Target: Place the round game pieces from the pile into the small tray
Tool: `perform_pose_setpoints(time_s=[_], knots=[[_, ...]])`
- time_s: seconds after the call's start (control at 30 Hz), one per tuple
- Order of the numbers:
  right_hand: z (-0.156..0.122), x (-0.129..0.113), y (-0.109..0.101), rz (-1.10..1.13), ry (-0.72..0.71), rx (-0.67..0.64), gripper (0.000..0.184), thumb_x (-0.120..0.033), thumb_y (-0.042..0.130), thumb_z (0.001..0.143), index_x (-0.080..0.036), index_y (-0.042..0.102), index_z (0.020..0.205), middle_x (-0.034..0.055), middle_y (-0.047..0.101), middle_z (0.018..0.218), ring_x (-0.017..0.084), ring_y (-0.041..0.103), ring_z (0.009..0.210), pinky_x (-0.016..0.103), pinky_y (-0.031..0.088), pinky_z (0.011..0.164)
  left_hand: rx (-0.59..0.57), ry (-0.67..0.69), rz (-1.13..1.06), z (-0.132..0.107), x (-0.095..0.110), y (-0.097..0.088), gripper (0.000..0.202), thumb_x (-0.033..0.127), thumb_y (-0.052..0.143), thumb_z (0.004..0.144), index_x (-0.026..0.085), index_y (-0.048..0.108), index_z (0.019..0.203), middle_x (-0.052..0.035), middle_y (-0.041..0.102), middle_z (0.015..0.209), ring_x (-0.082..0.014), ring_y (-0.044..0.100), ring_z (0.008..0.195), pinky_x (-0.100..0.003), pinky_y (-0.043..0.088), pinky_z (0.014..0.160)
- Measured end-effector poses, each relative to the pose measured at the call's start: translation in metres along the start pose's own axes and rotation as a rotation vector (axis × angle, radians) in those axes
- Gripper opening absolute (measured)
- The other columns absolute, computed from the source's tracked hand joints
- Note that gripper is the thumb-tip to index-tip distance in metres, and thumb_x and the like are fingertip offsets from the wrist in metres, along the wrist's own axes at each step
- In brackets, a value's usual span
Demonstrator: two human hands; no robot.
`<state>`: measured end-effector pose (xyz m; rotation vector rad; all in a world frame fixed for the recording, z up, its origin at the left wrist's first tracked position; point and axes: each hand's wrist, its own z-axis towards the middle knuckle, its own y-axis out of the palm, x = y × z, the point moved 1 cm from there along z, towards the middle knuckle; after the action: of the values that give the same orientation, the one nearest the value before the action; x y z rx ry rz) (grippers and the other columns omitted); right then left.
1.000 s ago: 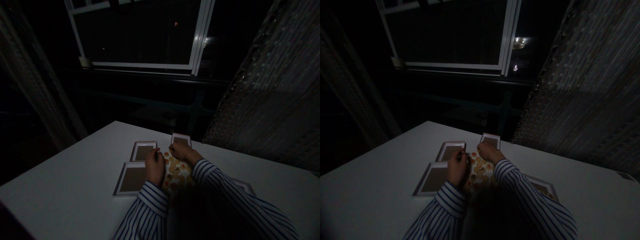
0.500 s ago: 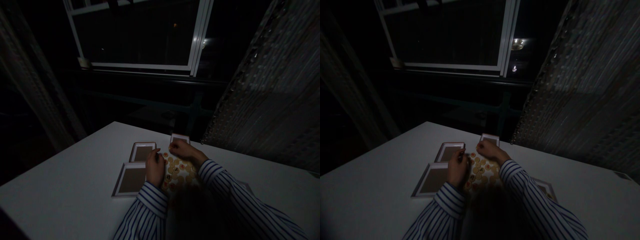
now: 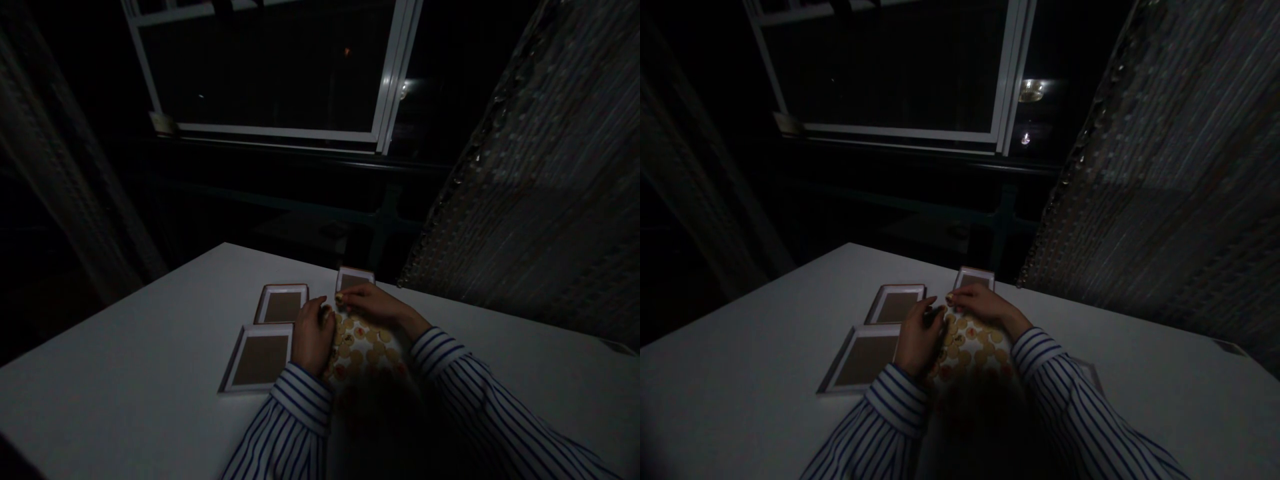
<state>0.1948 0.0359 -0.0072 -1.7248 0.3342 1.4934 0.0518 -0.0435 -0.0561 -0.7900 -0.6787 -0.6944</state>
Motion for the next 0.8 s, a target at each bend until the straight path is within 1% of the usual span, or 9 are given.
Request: perform_pose_setpoints(time_s=[0.13,0.27,0.37,0.5,0.57,0.67,0.8], knots=[[-0.001,-0.007,0.004,0.043,0.001,-0.014,0.037,-0.045,0.056,0.073,-0.012,0.065,0.089,0.0041,0.063,0.08,0.008,0.05,0.062,0.022,0.04,0.063,-0.016,0.026,-0.007,0.0,0.001,-0.001,0.03,0.022,0.05,0.077,0.017,0.055,0.107,-0.0079,0.059,0.103,-0.0194,0.054,0.095,-0.035,0.043,0.085],[-0.004,-0.012,0.007,0.021,-0.008,-0.047,0.037,-0.044,0.055,0.075,-0.011,0.066,0.089,0.0037,0.063,0.079,0.008,0.049,0.061,0.022,0.04,0.063,-0.017,0.039,-0.031,0.001,0.004,-0.002,0.028,0.026,0.05,0.079,0.017,0.056,0.106,-0.0076,0.059,0.103,-0.0188,0.055,0.094,-0.034,0.043,0.084],[-0.005,-0.013,0.008,0.005,-0.022,-0.063,0.036,-0.043,0.053,0.076,-0.011,0.065,0.089,0.0022,0.062,0.075,0.008,0.049,0.06,0.022,0.04,0.062,-0.023,0.028,-0.069,0.001,0.005,-0.002,0.027,0.028,0.051,0.079,0.018,0.058,0.104,-0.007,0.061,0.101,-0.0183,0.056,0.092,-0.033,0.044,0.083],[-0.007,-0.017,0.009,-0.028,0.005,-0.052,0.036,-0.043,0.052,0.077,-0.011,0.065,0.089,0.0006,0.06,0.066,0.009,0.05,0.057,0.022,0.041,0.06,-0.029,-0.003,-0.139,0.0,0.008,-0.004,0.024,0.028,0.051,0.079,0.02,0.062,0.099,-0.0056,0.063,0.098,-0.0177,0.057,0.089,-0.032,0.044,0.082],[-0.008,-0.019,0.008,-0.029,0.008,-0.048,0.036,-0.043,0.052,0.077,-0.011,0.065,0.089,0.0007,0.06,0.066,0.008,0.05,0.056,0.022,0.04,0.059,-0.042,-0.034,-0.177,0.0,0.01,-0.005,0.024,0.03,0.052,0.079,0.021,0.063,0.097,-0.0053,0.064,0.096,-0.0174,0.058,0.087,-0.032,0.044,0.081],[-0.009,-0.019,0.007,-0.035,0.014,-0.04,0.035,-0.043,0.053,0.077,-0.011,0.065,0.088,0.0011,0.061,0.066,0.008,0.05,0.055,0.022,0.04,0.058,-0.068,-0.12,-0.258,0.0,0.012,-0.005,0.025,0.033,0.054,0.077,0.021,0.064,0.097,-0.0052,0.066,0.092,-0.0169,0.06,0.083,-0.03,0.045,0.078],[-0.01,-0.017,0.005,-0.077,0.013,-0.041,0.035,-0.044,0.052,0.077,-0.012,0.065,0.085,0.003,0.063,0.074,0.009,0.052,0.058,0.022,0.041,0.06,-0.094,-0.259,-0.448,0.0,0.015,-0.003,0.025,0.031,0.059,0.072,0.018,0.064,0.094,-0.0047,0.068,0.083,-0.0152,0.061,0.075,-0.026,0.047,0.07]])
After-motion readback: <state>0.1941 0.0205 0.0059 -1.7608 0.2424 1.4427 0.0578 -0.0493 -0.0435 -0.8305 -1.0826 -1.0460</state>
